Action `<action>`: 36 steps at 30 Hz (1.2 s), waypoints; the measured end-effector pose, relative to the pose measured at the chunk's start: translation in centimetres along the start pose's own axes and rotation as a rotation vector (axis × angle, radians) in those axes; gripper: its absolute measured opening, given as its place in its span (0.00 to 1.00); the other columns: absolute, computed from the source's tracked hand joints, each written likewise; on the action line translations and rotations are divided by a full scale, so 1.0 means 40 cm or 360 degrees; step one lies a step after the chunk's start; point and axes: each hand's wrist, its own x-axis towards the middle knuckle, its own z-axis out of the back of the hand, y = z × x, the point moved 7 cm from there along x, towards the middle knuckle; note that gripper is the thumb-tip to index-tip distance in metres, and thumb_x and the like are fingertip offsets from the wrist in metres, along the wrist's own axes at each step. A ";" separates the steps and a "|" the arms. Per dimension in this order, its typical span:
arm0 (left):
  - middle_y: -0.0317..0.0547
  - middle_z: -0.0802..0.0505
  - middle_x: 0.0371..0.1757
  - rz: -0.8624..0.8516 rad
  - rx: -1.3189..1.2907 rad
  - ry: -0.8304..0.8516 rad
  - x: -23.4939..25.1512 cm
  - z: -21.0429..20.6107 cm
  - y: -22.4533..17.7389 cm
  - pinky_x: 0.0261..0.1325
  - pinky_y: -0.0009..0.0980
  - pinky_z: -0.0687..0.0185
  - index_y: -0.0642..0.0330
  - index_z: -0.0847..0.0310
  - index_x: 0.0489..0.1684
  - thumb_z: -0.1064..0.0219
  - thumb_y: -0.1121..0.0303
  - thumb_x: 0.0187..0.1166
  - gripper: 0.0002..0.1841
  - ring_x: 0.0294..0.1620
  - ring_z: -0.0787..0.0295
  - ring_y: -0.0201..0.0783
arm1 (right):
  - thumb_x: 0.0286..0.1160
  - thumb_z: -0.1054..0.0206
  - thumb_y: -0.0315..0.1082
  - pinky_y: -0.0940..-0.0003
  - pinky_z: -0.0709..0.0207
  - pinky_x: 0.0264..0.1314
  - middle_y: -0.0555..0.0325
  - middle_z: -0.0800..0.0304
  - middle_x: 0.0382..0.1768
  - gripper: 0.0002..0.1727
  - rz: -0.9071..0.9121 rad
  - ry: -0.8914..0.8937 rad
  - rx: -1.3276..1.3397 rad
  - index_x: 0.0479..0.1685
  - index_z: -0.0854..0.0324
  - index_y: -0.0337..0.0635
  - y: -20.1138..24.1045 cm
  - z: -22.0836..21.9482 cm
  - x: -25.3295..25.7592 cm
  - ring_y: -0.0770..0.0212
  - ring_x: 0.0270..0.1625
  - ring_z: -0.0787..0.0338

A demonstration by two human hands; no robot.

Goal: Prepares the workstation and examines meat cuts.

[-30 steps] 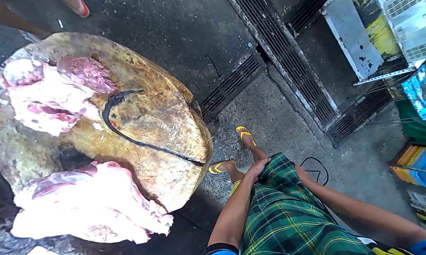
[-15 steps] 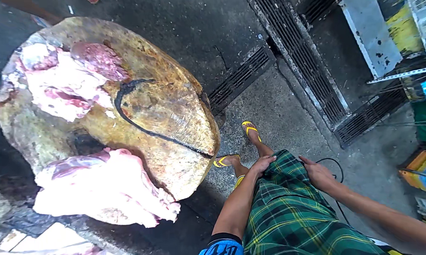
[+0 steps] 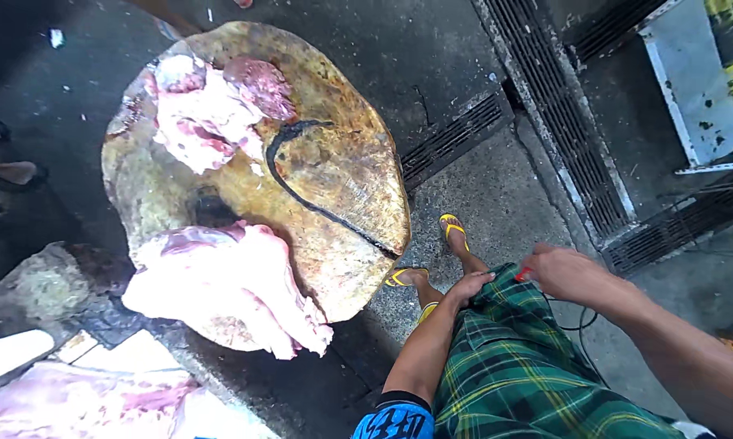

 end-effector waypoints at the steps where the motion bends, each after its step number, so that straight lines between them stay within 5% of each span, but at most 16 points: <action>1: 0.55 0.10 0.62 0.0004 -0.0024 0.0006 0.000 0.000 0.012 0.67 0.46 0.16 0.61 0.24 0.76 0.40 0.52 0.89 0.26 0.61 0.11 0.43 | 0.86 0.37 0.40 0.35 0.19 0.62 0.41 0.13 0.59 0.14 0.0002 0.0041 -0.0004 0.57 0.11 0.43 0.021 0.007 0.011 0.38 0.60 0.12; 4: 0.55 0.10 0.63 -0.0009 -0.0066 -0.0007 0.016 0.014 0.035 0.68 0.45 0.16 0.60 0.24 0.76 0.40 0.51 0.90 0.26 0.61 0.11 0.43 | 0.82 0.31 0.43 0.41 0.15 0.57 0.51 0.09 0.50 0.12 0.0276 -0.0229 0.0203 0.54 0.09 0.50 0.075 0.091 0.048 0.48 0.51 0.08; 8: 0.55 0.09 0.62 -0.0004 -0.0118 -0.0035 0.009 0.018 0.049 0.67 0.45 0.15 0.61 0.23 0.75 0.39 0.52 0.89 0.25 0.61 0.10 0.43 | 0.76 0.24 0.48 0.59 0.14 0.40 0.60 0.11 0.35 0.17 0.0781 -0.0892 0.1111 0.51 0.17 0.46 0.264 0.224 0.098 0.64 0.34 0.12; 10: 0.53 0.08 0.58 -0.0023 -0.0095 -0.0076 -0.022 0.004 0.021 0.63 0.43 0.14 0.61 0.21 0.72 0.39 0.54 0.89 0.23 0.57 0.10 0.41 | 0.76 0.25 0.47 0.60 0.13 0.42 0.60 0.11 0.36 0.16 0.0943 -0.1221 0.1070 0.47 0.15 0.44 0.363 0.242 0.151 0.64 0.37 0.12; 12: 0.48 0.09 0.56 -0.0025 -0.0004 -0.0126 -0.094 -0.007 -0.030 0.60 0.37 0.14 0.60 0.21 0.70 0.42 0.55 0.91 0.20 0.55 0.11 0.36 | 0.77 0.26 0.47 0.57 0.13 0.54 0.57 0.10 0.43 0.14 0.1028 -0.1485 0.0753 0.42 0.13 0.44 0.443 0.236 0.199 0.58 0.50 0.10; 15: 0.48 0.10 0.56 -0.0032 0.0031 -0.0166 -0.111 0.013 -0.032 0.58 0.38 0.14 0.60 0.20 0.67 0.43 0.57 0.90 0.19 0.54 0.13 0.36 | 0.77 0.27 0.48 0.57 0.13 0.56 0.52 0.13 0.50 0.14 0.1064 -0.1597 0.0545 0.40 0.11 0.46 0.482 0.237 0.223 0.53 0.56 0.11; 19: 0.52 0.09 0.61 0.0024 0.0000 -0.0099 -0.026 0.033 0.035 0.64 0.49 0.15 0.52 0.23 0.77 0.40 0.46 0.88 0.26 0.59 0.11 0.45 | 0.88 0.37 0.45 0.56 0.12 0.54 0.53 0.09 0.47 0.17 0.0887 -0.1047 0.0935 0.53 0.12 0.41 0.280 0.260 0.183 0.60 0.46 0.08; 21: 0.51 0.09 0.64 0.0013 0.0000 -0.0088 -0.014 0.042 0.042 0.66 0.50 0.15 0.51 0.25 0.80 0.41 0.43 0.87 0.29 0.62 0.11 0.45 | 0.91 0.44 0.40 0.46 0.15 0.57 0.49 0.08 0.46 0.15 0.0503 -0.0639 0.0704 0.55 0.14 0.40 0.100 0.201 0.166 0.52 0.48 0.08; 25: 0.54 0.08 0.62 0.0039 -0.0077 -0.0140 -0.015 0.045 0.026 0.65 0.50 0.15 0.54 0.24 0.78 0.41 0.46 0.88 0.28 0.61 0.10 0.47 | 0.74 0.30 0.34 0.22 0.21 0.55 0.35 0.09 0.49 0.10 -0.0161 0.0107 -0.0037 0.47 0.10 0.37 -0.189 -0.092 0.121 0.30 0.56 0.10; 28: 0.54 0.08 0.60 0.0043 -0.0053 -0.0098 -0.004 0.041 0.033 0.63 0.49 0.14 0.54 0.24 0.76 0.42 0.45 0.89 0.27 0.59 0.10 0.46 | 0.69 0.23 0.44 0.26 0.32 0.72 0.45 0.08 0.52 0.13 0.0027 0.0066 -0.0274 0.42 0.07 0.45 -0.200 -0.234 0.085 0.38 0.63 0.13; 30: 0.55 0.09 0.61 0.0039 -0.0018 -0.0105 0.005 0.039 0.020 0.64 0.49 0.15 0.56 0.23 0.75 0.42 0.46 0.90 0.26 0.59 0.10 0.46 | 0.64 0.22 0.43 0.22 0.59 0.88 0.46 0.10 0.59 0.13 0.0133 -0.0050 -0.0475 0.42 0.05 0.45 -0.168 -0.240 0.077 0.35 0.77 0.25; 32: 0.56 0.09 0.60 0.0046 0.0024 -0.0125 0.001 0.036 0.018 0.64 0.49 0.15 0.57 0.22 0.74 0.43 0.47 0.90 0.26 0.59 0.10 0.47 | 0.65 0.22 0.41 0.20 0.74 0.90 0.45 0.10 0.62 0.12 0.0209 -0.0015 -0.0622 0.39 0.04 0.42 -0.141 -0.256 0.074 0.33 0.84 0.33; 34: 0.56 0.09 0.62 0.0053 0.0075 -0.0140 -0.001 0.040 0.015 0.65 0.50 0.16 0.55 0.22 0.75 0.45 0.46 0.91 0.26 0.61 0.11 0.48 | 0.67 0.25 0.41 0.24 0.73 0.91 0.50 0.07 0.56 0.11 0.0260 0.0091 -0.0591 0.36 0.05 0.42 -0.127 -0.275 0.073 0.38 0.80 0.26; 36: 0.56 0.11 0.66 0.0062 0.0099 -0.0165 -0.005 0.045 0.003 0.68 0.52 0.18 0.55 0.23 0.77 0.45 0.45 0.91 0.27 0.65 0.13 0.49 | 0.69 0.27 0.40 0.30 0.58 0.89 0.51 0.07 0.51 0.12 0.0280 0.0208 -0.0392 0.38 0.08 0.40 -0.119 -0.270 0.076 0.43 0.70 0.18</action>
